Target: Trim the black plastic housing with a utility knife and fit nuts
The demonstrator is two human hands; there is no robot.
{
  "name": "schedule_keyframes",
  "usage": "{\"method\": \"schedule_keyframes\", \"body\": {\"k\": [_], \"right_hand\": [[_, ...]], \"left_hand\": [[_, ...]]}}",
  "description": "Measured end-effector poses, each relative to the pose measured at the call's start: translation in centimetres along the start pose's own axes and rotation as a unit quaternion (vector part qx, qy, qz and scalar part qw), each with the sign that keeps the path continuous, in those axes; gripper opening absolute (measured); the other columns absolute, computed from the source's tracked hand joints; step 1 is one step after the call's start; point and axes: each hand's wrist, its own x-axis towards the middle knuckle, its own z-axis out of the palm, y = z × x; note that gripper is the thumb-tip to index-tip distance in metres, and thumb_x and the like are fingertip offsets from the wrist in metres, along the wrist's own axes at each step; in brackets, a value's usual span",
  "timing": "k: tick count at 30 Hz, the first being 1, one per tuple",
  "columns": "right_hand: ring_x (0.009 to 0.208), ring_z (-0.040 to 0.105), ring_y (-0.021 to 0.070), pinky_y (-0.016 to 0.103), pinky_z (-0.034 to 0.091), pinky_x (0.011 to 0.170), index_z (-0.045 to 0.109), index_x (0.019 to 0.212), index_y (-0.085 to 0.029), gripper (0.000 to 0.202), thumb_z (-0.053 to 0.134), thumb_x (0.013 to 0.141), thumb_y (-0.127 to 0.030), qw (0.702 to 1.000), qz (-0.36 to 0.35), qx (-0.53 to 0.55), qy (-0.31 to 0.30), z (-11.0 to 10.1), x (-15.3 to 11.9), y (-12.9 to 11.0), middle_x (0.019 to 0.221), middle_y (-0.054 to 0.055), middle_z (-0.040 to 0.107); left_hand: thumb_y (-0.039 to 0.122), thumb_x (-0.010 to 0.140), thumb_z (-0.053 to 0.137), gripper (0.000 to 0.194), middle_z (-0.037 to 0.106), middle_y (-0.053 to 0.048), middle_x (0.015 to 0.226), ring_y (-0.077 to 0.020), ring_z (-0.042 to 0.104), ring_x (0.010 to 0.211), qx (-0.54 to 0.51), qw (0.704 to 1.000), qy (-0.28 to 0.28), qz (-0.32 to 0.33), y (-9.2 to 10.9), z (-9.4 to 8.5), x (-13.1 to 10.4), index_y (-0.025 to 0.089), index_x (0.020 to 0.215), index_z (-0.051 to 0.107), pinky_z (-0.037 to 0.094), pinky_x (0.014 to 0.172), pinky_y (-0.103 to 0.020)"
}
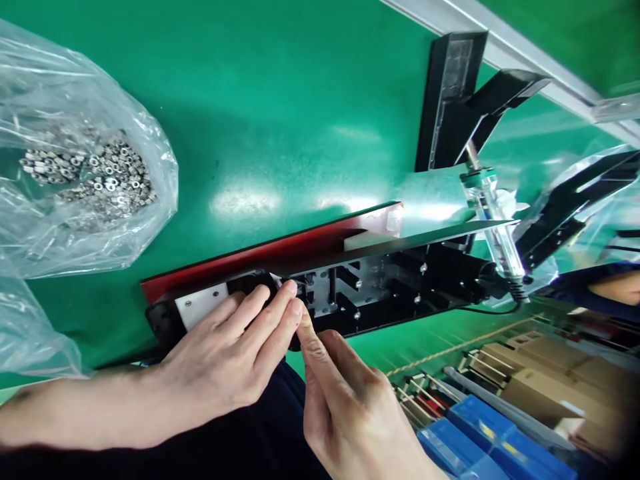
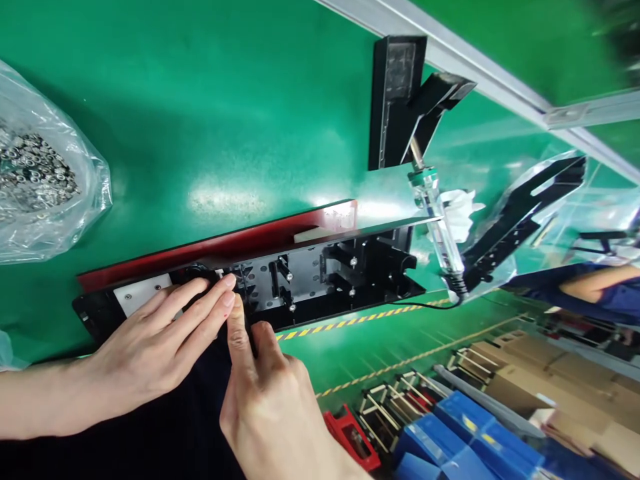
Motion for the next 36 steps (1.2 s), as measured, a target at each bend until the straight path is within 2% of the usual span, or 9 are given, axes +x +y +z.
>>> {"method": "schedule_keyframes", "body": {"k": [7,20,26,31,34,36], "right_hand": [[0.064,0.054,0.0159,0.025,0.052,0.051,0.029,0.145,-0.007,0.056,0.033,0.089,0.001,1.0,0.009,-0.021,-0.009,0.2,-0.6,0.2,0.094,0.012,0.053],[0.06,0.054,0.0144,0.025,0.048,0.046,0.039,0.138,-0.005,0.05,0.032,0.089,0.001,0.997,-0.001,-0.075,-0.034,-0.6,0.1,-0.2,0.092,0.01,0.053],[0.052,0.049,0.0131,0.026,0.043,0.039,0.048,0.129,0.001,0.044,0.034,0.087,-0.002,0.982,-0.062,-0.169,-0.058,-1.9,0.5,0.4,0.086,0.01,0.052],[0.066,0.056,0.018,0.027,0.041,0.038,0.046,0.127,0.005,0.049,0.034,0.08,0.003,0.958,-0.134,-0.247,-0.061,-2.6,0.9,1.0,0.089,0.014,0.054],[0.062,0.053,0.0174,0.029,0.037,0.037,0.046,0.127,0.005,0.05,0.034,0.078,0.003,0.952,-0.141,-0.266,-0.056,-2.4,0.9,1.4,0.093,0.015,0.055],[0.057,0.05,0.0161,0.029,0.034,0.036,0.048,0.126,0.005,0.05,0.033,0.078,0.002,0.954,-0.147,-0.258,-0.047,-2.4,0.9,1.8,0.088,0.014,0.054]], "left_hand": [[0.012,0.096,0.034,0.039,0.047,-0.014,0.137,-0.0273,0.052,0.115,-0.003,1.0,-0.011,0.009,0.1,0.0,-0.4,0.0,0.132,0.044,0.042,0.086,-0.038],[0.014,0.095,0.036,0.042,0.044,-0.016,0.139,-0.0262,0.05,0.118,0.012,0.999,-0.028,0.023,0.1,0.0,-0.7,-0.001,0.134,0.041,0.046,0.087,-0.035],[0.013,0.095,0.035,0.043,0.041,-0.015,0.142,-0.0253,0.051,0.118,0.017,0.999,-0.036,0.016,0.1,-0.2,-0.4,0.0,0.136,0.04,0.047,0.084,-0.034],[0.013,0.095,0.036,0.044,0.04,-0.017,0.142,-0.0243,0.05,0.121,0.024,0.999,-0.043,0.019,0.1,-0.3,-0.4,-0.001,0.136,0.038,0.049,0.087,-0.033],[0.014,0.095,0.035,0.044,0.038,-0.017,0.143,-0.0244,0.049,0.123,0.026,0.998,-0.046,0.024,0.1,-0.2,-0.5,-0.001,0.137,0.038,0.05,0.091,-0.033],[0.015,0.095,0.036,0.044,0.038,-0.018,0.143,-0.025,0.048,0.124,0.026,0.998,-0.047,0.025,0.1,-0.2,-0.5,-0.001,0.137,0.038,0.05,0.093,-0.033]]}}
